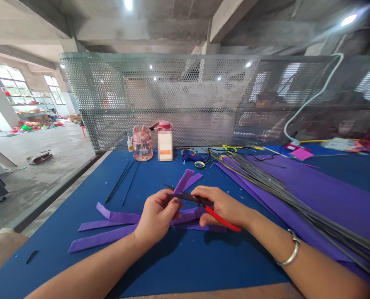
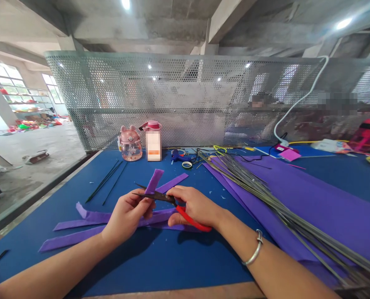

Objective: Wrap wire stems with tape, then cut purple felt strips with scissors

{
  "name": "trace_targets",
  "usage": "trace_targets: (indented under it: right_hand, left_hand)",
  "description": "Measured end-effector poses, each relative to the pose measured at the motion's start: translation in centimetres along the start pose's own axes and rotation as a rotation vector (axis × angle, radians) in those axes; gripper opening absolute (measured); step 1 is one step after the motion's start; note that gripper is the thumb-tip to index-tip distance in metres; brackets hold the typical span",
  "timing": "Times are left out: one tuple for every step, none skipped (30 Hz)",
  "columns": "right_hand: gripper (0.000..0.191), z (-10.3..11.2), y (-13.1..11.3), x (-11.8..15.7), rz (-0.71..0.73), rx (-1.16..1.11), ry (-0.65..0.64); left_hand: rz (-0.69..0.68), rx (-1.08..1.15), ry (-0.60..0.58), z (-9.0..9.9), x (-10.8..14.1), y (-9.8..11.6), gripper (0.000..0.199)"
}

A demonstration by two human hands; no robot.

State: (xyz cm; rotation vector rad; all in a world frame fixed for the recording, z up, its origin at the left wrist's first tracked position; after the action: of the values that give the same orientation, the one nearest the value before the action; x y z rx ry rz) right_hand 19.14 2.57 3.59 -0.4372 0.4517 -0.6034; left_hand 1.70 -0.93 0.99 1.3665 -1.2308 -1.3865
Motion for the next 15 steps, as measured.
trace_targets:
  right_hand:
    - [0.056, 0.0, 0.05, -0.02, 0.0, 0.002, 0.008]
    - [0.055, 0.0, 0.1, -0.03, 0.002, 0.003, 0.016]
    - [0.054, -0.01, 0.17, -0.02, 0.003, 0.002, 0.024]
    - [0.052, -0.01, 0.23, -0.01, 0.004, 0.001, 0.031]
    - [0.051, -0.01, 0.28, 0.01, 0.003, 0.0, 0.037]
    - [0.05, -0.01, 0.33, 0.03, 0.002, -0.002, 0.042]
    - [0.049, -0.01, 0.35, 0.05, 0.001, -0.003, 0.048]
    - [0.048, 0.0, 0.36, 0.06, 0.001, -0.002, 0.054]
    - [0.047, 0.0, 0.36, 0.06, 0.0, -0.001, 0.058]
    - [0.046, 0.0, 0.36, 0.05, -0.002, 0.001, 0.059]
    - [0.045, -0.02, 0.35, 0.05, -0.006, 0.003, 0.058]
    - [0.044, -0.03, 0.35, 0.04, -0.011, 0.005, 0.056]
    - [0.043, -0.04, 0.36, 0.03, -0.016, 0.007, 0.053]
    - [0.042, -0.05, 0.37, 0.03, -0.021, 0.008, 0.05]
    - [0.04, -0.04, 0.39, 0.02, -0.023, 0.009, 0.049]
  left_hand:
    - [0.0, -0.001, 0.003, 0.04, -0.01, -0.04, 0.026]
    - [0.0, 0.003, 0.007, 0.09, -0.02, -0.07, 0.026]
    - [0.0, 0.009, 0.009, 0.12, -0.04, -0.11, 0.027]
    - [-0.002, 0.015, 0.012, 0.15, -0.05, -0.13, 0.027]
    - [-0.004, 0.019, 0.013, 0.16, -0.06, -0.13, 0.027]
    - [-0.005, 0.019, 0.013, 0.15, -0.07, -0.12, 0.027]
    - [-0.004, 0.016, 0.014, 0.14, -0.07, -0.1, 0.027]
    - [-0.003, 0.011, 0.017, 0.12, -0.07, -0.07, 0.027]
    - [0.0, 0.007, 0.021, 0.1, -0.06, -0.03, 0.026]
    - [0.003, 0.004, 0.024, 0.09, -0.05, 0.01, 0.026]
    - [0.006, 0.002, 0.027, 0.07, -0.04, 0.05, 0.026]
    - [0.01, 0.001, 0.028, 0.06, -0.02, 0.08, 0.026]
    - [0.012, 0.0, 0.026, 0.04, 0.0, 0.11, 0.026]
    - [0.015, -0.002, 0.023, 0.02, 0.02, 0.14, 0.026]
    - [0.02, -0.006, 0.022, 0.01, 0.04, 0.17, 0.027]
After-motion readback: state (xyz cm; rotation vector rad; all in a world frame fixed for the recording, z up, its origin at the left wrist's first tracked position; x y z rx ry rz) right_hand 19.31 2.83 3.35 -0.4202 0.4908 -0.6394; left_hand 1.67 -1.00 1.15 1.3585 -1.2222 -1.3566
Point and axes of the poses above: each hand's wrist, its own x-axis away from the middle knuckle, its own z-axis out of the back of the hand, y = z × x, the point moved 3 cm from there along -x, towards the middle knuckle, and after that the axes turned 1 degree about y, right-handed, at the moved point
